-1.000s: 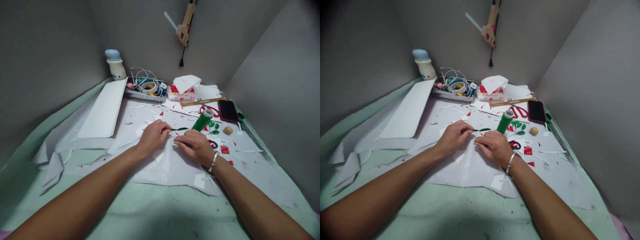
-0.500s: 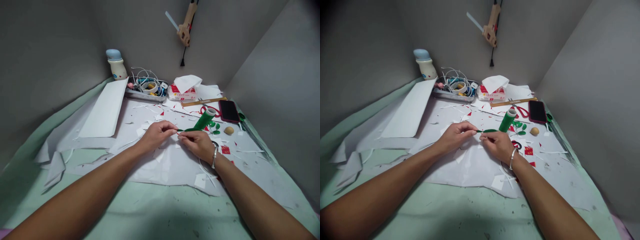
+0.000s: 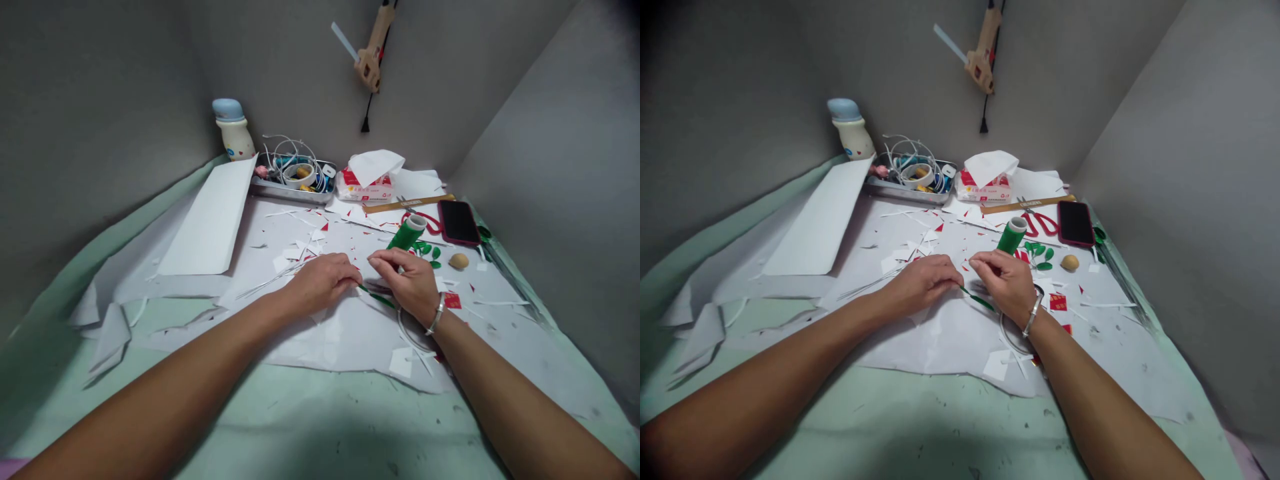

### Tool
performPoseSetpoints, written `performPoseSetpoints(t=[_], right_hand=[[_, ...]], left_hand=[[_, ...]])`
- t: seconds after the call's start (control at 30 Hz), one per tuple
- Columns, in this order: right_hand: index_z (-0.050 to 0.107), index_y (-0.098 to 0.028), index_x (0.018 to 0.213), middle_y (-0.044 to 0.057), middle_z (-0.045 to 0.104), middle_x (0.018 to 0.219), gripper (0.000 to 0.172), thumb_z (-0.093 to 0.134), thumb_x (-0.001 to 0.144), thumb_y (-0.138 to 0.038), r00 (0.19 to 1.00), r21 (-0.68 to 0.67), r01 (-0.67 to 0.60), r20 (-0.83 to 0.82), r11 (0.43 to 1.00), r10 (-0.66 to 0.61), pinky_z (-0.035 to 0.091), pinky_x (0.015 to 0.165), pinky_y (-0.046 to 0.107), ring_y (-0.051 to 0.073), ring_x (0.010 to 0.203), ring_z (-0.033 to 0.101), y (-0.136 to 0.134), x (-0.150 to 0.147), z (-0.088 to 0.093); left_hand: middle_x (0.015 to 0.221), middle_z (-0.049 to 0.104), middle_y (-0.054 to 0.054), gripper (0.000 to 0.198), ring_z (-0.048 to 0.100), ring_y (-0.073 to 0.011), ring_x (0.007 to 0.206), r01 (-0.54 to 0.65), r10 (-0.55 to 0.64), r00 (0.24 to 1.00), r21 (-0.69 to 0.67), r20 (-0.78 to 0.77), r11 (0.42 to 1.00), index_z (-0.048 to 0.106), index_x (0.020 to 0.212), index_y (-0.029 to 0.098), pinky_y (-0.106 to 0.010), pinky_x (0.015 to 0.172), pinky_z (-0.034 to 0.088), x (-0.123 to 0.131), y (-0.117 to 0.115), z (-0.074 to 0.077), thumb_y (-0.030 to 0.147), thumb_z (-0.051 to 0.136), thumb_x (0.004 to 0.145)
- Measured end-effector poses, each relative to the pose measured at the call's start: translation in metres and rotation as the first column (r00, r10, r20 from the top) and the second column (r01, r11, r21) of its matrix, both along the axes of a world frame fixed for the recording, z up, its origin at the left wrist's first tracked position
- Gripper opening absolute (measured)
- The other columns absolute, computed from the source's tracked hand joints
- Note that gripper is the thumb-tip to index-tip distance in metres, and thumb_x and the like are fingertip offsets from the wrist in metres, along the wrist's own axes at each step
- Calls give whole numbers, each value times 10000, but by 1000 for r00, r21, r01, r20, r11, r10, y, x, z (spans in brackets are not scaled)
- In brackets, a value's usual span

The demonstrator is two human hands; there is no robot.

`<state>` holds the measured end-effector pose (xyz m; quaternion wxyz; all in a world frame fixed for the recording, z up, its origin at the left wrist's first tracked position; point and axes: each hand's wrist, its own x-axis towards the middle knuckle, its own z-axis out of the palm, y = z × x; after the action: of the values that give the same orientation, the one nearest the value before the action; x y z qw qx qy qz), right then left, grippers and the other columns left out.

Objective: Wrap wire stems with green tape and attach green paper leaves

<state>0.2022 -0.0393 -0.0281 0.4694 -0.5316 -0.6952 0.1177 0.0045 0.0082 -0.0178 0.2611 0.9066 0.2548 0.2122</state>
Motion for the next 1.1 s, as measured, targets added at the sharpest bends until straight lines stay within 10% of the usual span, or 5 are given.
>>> performPoseSetpoints(t=[0.27,0.47,0.67,0.83,1.1], right_hand=[[733,-215,855,41,733,830,151,592,874,-262,977,-56,-133,160,990,140,481,711,304,173,758,646,0,-4,-10],[717,-203,865,13,624,657,162,563,907,-237,881,57,-221,440,974,174,382,666,303,145,640,545,-9,-13,-3],[717,-217,857,11,650,680,159,575,906,-267,977,81,-69,206,994,51,408,646,296,147,632,545,-5,-5,1],[714,-199,808,13,701,765,139,628,862,-294,997,-59,49,-61,997,-53,459,644,273,150,669,603,4,4,-3],[730,-196,864,21,684,734,146,587,883,-215,951,-30,-183,248,983,184,436,693,284,147,693,599,-3,-8,-8]], left_hand=[[893,701,-30,176,624,-166,814,-235,359,901,-425,241,874,702,929,195,-296,768,487,-2,5,6,317,597,858],[907,672,-45,154,615,-185,833,-418,433,893,-129,127,899,703,882,184,-329,789,474,-2,7,-2,209,553,859],[874,641,-53,213,601,-196,857,-124,131,989,90,-76,988,710,923,193,-319,773,455,0,1,-5,156,507,873],[899,670,-23,160,616,-154,866,-3,29,992,-207,120,978,713,892,208,-287,820,458,0,-1,4,195,555,868],[878,710,-27,213,612,-148,756,-278,462,848,-524,259,805,712,947,182,-279,726,473,-3,7,4,337,633,823]])
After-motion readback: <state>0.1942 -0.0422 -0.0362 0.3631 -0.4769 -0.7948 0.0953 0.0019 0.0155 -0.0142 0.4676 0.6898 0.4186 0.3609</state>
